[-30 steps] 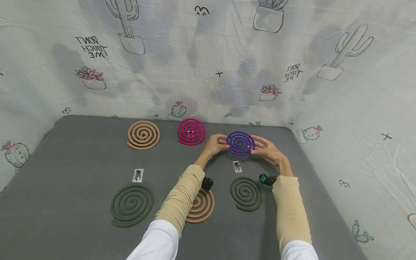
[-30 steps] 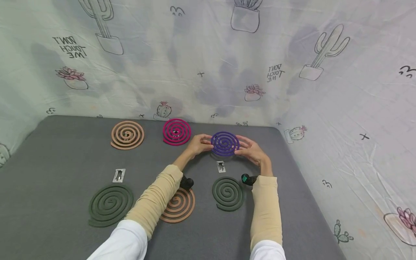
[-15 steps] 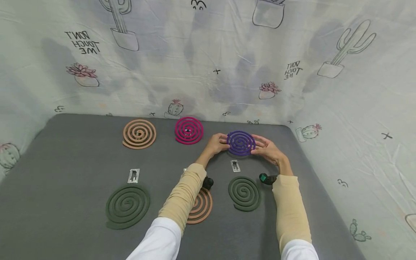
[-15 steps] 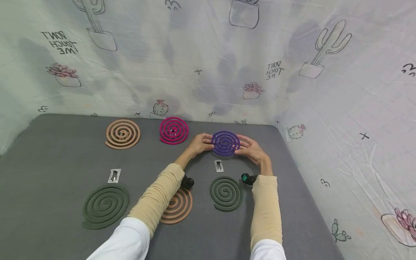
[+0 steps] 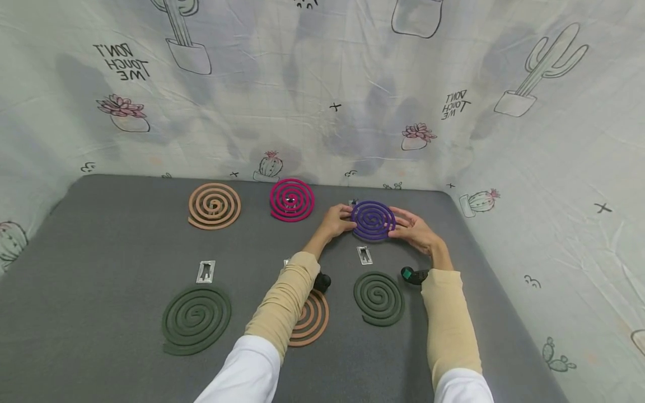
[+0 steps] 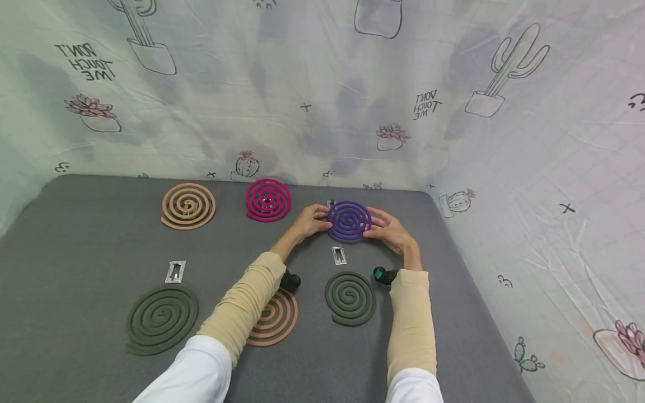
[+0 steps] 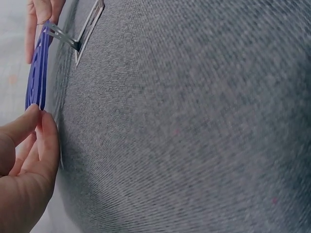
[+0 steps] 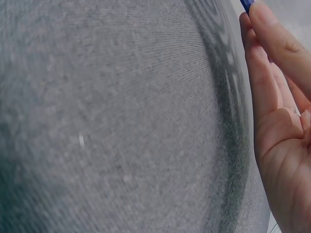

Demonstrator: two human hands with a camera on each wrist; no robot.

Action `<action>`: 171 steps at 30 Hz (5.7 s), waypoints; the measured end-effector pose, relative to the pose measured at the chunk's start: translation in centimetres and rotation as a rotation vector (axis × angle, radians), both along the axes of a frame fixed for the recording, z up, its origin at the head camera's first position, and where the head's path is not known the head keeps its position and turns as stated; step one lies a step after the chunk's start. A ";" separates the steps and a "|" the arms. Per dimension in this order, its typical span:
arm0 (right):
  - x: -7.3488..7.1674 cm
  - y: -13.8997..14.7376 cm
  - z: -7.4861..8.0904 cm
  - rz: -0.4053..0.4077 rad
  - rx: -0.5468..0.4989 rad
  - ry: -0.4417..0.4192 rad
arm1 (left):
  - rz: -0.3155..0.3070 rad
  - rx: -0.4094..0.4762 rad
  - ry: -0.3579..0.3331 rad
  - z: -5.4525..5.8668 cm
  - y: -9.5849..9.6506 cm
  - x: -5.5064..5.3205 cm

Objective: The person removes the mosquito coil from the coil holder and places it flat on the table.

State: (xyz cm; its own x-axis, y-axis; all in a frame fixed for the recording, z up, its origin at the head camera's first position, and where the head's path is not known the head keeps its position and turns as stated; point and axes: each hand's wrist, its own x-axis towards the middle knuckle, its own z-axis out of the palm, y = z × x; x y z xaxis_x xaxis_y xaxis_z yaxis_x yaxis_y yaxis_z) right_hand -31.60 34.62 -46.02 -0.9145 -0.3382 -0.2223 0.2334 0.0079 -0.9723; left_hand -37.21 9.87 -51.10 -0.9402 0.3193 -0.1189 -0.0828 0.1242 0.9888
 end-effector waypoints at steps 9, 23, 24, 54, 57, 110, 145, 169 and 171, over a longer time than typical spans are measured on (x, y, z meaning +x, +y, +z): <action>0.0 -0.8 0.1 0.040 0.005 0.044 | 0.010 -0.173 0.038 3.9 -1.6 2.5; -0.3 -1.9 0.3 0.079 0.200 0.033 | -0.042 -0.424 0.062 5.7 -2.8 3.6; -0.3 -2.0 0.4 0.089 0.218 0.042 | -0.046 -0.438 0.074 5.3 -2.8 3.3; -1.1 -4.0 2.0 0.119 0.583 0.187 | -0.066 -0.804 0.265 8.1 -2.4 5.3; -1.2 -4.1 1.9 0.117 0.601 0.184 | -0.061 -0.810 0.286 6.4 -2.1 3.9; -0.2 -3.8 1.8 0.030 0.479 0.219 | 0.073 -0.623 0.333 6.3 -2.7 5.0; -1.1 -13.9 2.2 -0.006 0.032 0.393 | 0.205 -0.009 0.379 7.7 -17.2 4.7; -1.5 -19.2 -0.5 -0.087 0.192 0.285 | 0.358 -0.200 0.310 5.4 -17.5 5.6; -1.7 -19.3 -0.6 -0.094 0.190 0.278 | 0.362 -0.225 0.318 5.4 -17.5 5.6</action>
State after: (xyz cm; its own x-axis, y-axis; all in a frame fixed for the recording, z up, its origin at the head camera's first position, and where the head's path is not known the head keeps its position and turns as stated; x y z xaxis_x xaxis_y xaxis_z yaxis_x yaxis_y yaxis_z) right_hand -33.28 15.37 -46.62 -0.9740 -0.2262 -0.0111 -0.0319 0.1855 -0.9821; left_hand -31.63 -7.67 -45.67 -0.9863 -0.0329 0.1617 0.1397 0.3555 0.9242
